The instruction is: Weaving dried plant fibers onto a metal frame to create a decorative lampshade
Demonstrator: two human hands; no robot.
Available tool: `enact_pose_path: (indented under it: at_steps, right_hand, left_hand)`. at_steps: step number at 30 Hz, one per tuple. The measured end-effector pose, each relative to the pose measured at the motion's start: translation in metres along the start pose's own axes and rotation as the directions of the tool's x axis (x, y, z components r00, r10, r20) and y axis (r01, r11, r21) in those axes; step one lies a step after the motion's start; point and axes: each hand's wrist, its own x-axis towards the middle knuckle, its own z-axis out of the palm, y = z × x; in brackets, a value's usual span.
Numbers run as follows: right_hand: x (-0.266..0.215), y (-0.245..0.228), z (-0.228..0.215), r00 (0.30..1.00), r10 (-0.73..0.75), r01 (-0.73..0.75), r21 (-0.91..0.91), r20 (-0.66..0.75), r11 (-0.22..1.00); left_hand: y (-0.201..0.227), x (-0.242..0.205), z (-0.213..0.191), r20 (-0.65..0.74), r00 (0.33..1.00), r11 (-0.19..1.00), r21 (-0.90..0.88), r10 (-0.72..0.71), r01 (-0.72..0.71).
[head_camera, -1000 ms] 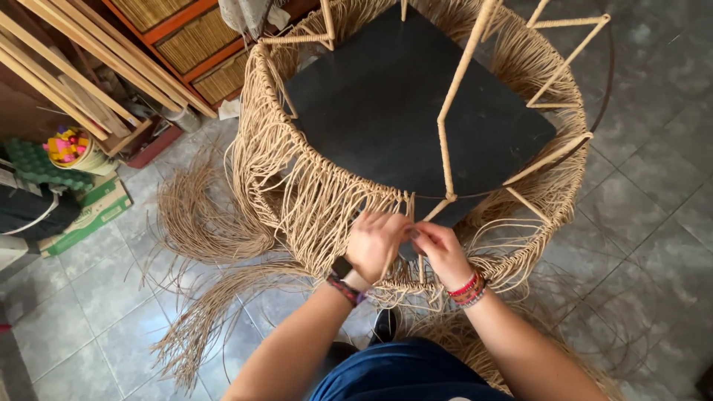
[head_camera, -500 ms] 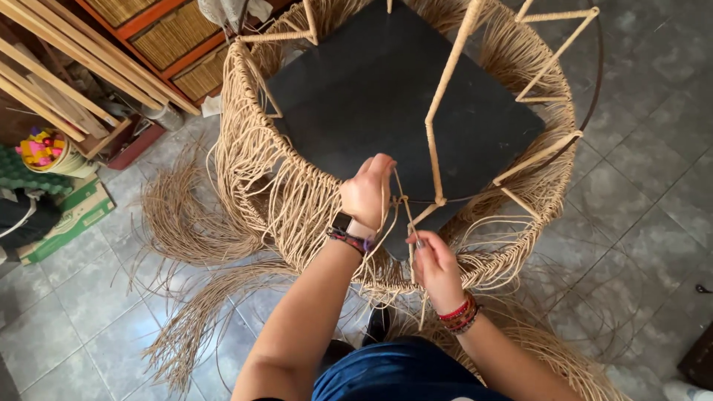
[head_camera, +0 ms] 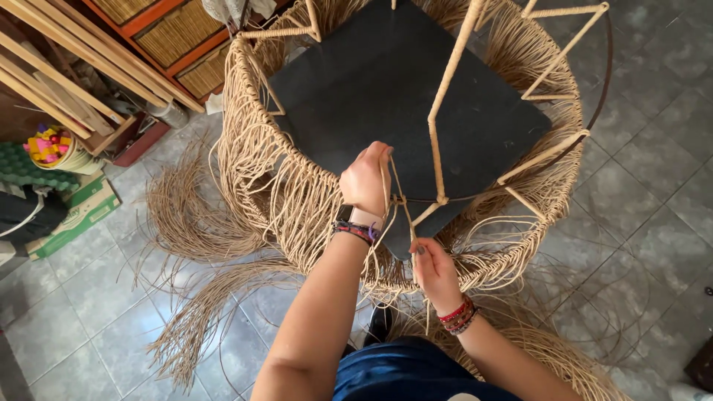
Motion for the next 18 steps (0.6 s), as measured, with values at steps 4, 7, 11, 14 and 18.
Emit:
enact_pose_path:
  at_steps: [4,7,11,14,18]
  right_hand:
    - [-0.002,-0.001,-0.001,1.000,0.008,-0.008,0.016,0.022,1.000]
    - [0.002,0.001,-0.001,0.999,-0.001,0.000,0.021,0.033,1.000]
    - [-0.003,0.007,-0.009,0.999,-0.027,0.034,-0.148,0.047,0.988]
    - [-0.010,-0.024,-0.009,0.993,0.033,-0.008,-0.216,0.113,0.976]
    - [-0.016,-0.023,-0.006,0.942,0.128,0.038,-0.480,0.309,0.876]
  left_hand:
    - [-0.004,0.012,0.004,0.015,1.000,1.000,0.019,-0.010,0.010]
    - [-0.009,0.020,0.009,-0.008,1.000,0.999,0.023,-0.022,0.022]
    - [0.000,-0.009,-0.019,-0.246,0.942,0.968,-0.040,0.229,-0.246]
    - [-0.032,-0.062,-0.042,-0.211,0.869,0.874,-0.105,0.447,-0.475]
    - [-0.035,-0.151,-0.042,0.171,0.953,0.835,-0.535,0.252,-0.125]
